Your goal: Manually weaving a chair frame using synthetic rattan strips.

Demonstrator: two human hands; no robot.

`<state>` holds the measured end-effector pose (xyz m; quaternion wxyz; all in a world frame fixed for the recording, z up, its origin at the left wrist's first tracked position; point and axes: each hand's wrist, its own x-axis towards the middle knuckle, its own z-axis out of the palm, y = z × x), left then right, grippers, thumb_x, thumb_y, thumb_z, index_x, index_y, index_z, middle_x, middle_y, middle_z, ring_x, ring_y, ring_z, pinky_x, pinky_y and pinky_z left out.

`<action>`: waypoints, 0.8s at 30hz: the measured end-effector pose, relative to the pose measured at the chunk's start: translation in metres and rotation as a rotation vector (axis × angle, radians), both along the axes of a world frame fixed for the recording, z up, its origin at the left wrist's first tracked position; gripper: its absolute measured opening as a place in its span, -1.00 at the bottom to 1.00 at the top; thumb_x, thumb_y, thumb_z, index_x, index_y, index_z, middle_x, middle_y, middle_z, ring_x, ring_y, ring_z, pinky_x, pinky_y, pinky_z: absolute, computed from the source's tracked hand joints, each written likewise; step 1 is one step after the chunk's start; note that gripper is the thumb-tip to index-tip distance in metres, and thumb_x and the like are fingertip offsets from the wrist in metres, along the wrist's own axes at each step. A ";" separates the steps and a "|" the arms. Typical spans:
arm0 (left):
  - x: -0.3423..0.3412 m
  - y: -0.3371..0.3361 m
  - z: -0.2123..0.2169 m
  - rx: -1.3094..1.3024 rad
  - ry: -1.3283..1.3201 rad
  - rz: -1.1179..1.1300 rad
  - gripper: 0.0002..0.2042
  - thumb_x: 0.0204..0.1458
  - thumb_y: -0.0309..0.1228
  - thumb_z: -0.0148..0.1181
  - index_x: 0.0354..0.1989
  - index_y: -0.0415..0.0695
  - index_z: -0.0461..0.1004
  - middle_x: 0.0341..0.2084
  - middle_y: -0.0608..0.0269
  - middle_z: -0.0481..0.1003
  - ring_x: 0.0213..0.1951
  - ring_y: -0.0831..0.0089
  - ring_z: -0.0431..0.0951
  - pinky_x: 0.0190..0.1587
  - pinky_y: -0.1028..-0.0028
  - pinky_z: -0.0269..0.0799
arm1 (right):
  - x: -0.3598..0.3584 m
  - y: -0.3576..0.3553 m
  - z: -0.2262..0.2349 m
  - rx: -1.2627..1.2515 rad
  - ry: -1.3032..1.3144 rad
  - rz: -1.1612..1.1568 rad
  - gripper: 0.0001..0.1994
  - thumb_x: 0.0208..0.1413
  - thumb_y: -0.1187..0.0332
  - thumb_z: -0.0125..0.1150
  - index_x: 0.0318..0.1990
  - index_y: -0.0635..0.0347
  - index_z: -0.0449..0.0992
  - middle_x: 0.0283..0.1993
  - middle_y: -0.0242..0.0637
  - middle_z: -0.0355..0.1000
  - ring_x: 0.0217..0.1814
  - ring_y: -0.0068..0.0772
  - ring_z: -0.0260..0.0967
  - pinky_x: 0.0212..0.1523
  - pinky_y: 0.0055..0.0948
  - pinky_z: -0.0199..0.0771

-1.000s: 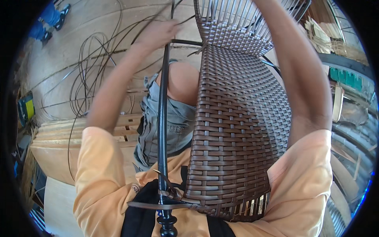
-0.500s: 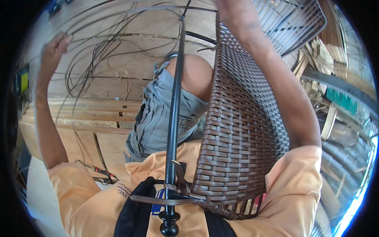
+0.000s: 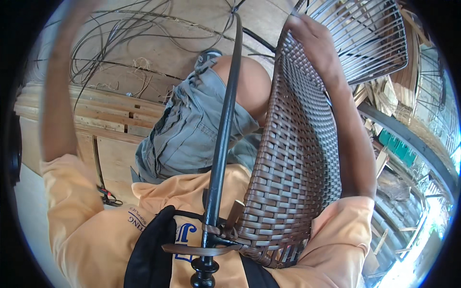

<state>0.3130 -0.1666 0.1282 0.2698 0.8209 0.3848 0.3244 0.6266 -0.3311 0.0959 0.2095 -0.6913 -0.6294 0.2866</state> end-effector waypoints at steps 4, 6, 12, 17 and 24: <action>0.077 -0.049 -0.061 -0.267 -0.063 -0.666 -0.80 0.05 -0.38 -0.07 -0.30 -0.27 0.41 -0.49 -0.03 0.47 -0.49 0.23 0.49 -0.39 0.35 0.39 | 0.035 -0.012 0.011 -0.048 0.868 -0.528 -0.75 0.16 0.26 -0.06 -0.40 0.31 0.32 -0.70 -0.48 -0.03 -0.52 -0.46 0.10 -0.37 -0.47 0.24; 0.134 -0.060 -0.105 -0.133 -0.242 -0.744 -0.80 -0.01 -0.43 -0.08 -0.31 -0.28 0.42 -0.46 -0.14 0.45 -0.39 0.05 0.48 -0.32 0.26 0.35 | 0.037 -0.014 0.013 -0.096 0.912 -0.498 -0.74 0.16 0.25 -0.06 -0.40 0.30 0.32 -0.70 -0.48 -0.03 -0.51 -0.45 0.10 -0.36 -0.46 0.24; 0.222 -0.069 -0.146 -0.904 -0.357 -0.657 -0.63 -0.04 -0.42 -0.04 0.00 -0.11 0.37 -0.31 0.27 0.49 -0.32 0.49 0.44 -0.36 0.49 0.36 | 0.029 -0.029 0.007 -0.170 0.981 -0.456 -0.71 0.17 0.19 -0.10 -0.43 0.26 0.32 -0.69 -0.47 -0.01 -0.50 -0.44 0.09 -0.35 -0.45 0.22; 0.235 -0.067 -0.173 -0.924 -0.422 -0.599 -0.68 -0.07 -0.45 0.00 -0.08 -0.10 0.46 -0.37 0.26 0.51 -0.39 0.51 0.44 -0.39 0.50 0.38 | -0.001 -0.028 -0.007 -0.178 0.863 -0.385 -0.70 0.19 0.20 -0.14 -0.42 0.26 0.34 -0.68 -0.43 0.10 -0.49 -0.49 0.19 -0.35 -0.50 0.25; 0.229 -0.065 -0.166 -0.324 -0.274 -0.608 -0.80 -0.13 -0.42 0.02 -0.33 -0.16 0.50 -0.71 0.09 0.40 -0.60 0.41 0.44 -0.44 0.46 0.37 | -0.003 -0.034 -0.024 0.034 0.046 0.073 -0.76 0.16 0.30 -0.20 -0.47 0.24 0.28 -0.60 -0.41 0.25 -0.55 -0.50 0.18 -0.45 -0.57 0.20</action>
